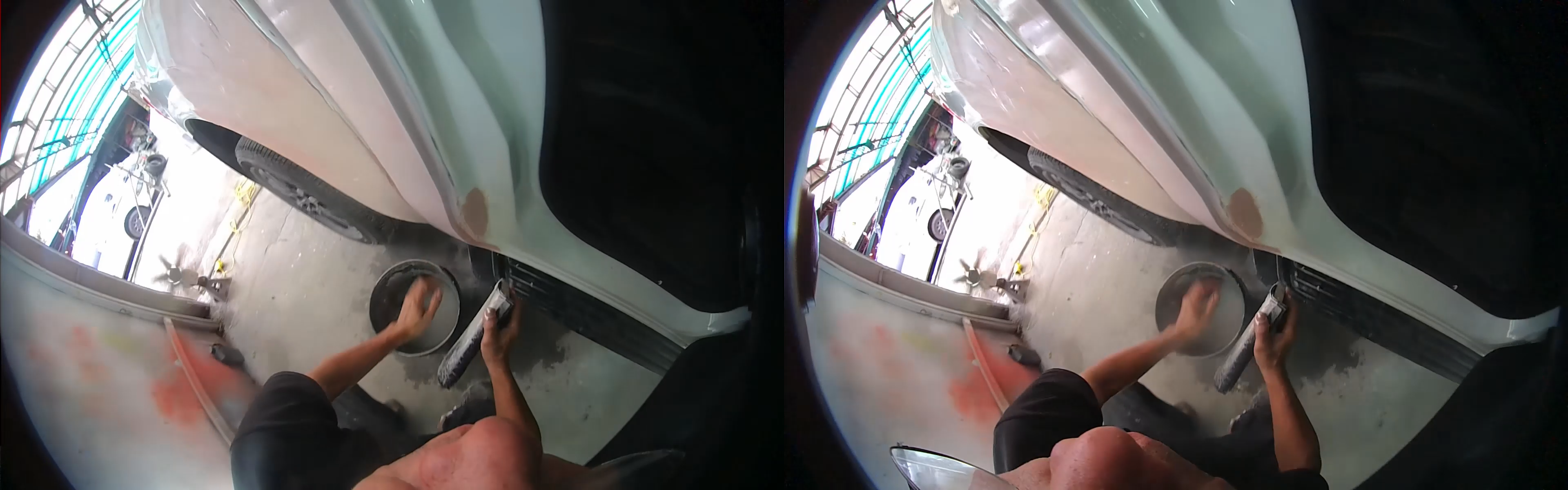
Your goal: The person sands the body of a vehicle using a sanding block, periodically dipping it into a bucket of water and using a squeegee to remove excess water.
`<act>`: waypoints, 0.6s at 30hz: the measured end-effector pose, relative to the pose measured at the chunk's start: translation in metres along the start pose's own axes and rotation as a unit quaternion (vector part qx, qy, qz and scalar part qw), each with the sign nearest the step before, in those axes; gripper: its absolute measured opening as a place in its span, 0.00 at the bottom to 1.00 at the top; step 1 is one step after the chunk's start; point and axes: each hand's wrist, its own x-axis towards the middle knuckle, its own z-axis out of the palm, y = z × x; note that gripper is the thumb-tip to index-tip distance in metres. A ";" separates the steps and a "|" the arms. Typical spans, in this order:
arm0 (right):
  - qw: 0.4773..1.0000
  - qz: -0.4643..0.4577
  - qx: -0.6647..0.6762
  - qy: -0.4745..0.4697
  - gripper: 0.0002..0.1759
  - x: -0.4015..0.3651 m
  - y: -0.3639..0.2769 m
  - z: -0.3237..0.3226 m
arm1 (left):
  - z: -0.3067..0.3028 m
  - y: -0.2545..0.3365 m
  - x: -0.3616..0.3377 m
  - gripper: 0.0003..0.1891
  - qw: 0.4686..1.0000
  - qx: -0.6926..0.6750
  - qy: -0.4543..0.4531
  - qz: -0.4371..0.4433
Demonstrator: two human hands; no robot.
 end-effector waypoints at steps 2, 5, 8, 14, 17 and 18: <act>1.000 0.002 0.000 -0.020 0.43 0.000 0.026 -0.003 | 0.014 -0.053 -0.055 0.18 0.951 0.075 -0.234 -0.187; 0.999 -0.036 -0.001 -0.031 0.42 -0.002 0.062 -0.003 | 0.053 -0.194 -0.100 0.18 0.898 0.131 -0.415 -0.069; 0.998 -0.032 0.018 -0.042 0.41 -0.014 0.066 -0.002 | 0.075 -0.280 -0.109 0.18 0.808 0.219 -0.527 -0.143; 0.997 0.004 0.030 -0.066 0.37 -0.048 0.106 -0.013 | 0.080 -0.316 -0.114 0.19 0.796 0.258 -0.516 -0.182; 0.998 -0.004 0.010 -0.057 0.37 -0.052 0.087 -0.023 | 0.062 -0.277 -0.092 0.21 0.829 0.233 -0.465 -0.203; 0.999 -0.006 0.004 -0.054 0.36 -0.053 0.080 -0.024 | 0.047 -0.245 -0.072 0.22 0.850 0.212 -0.436 -0.206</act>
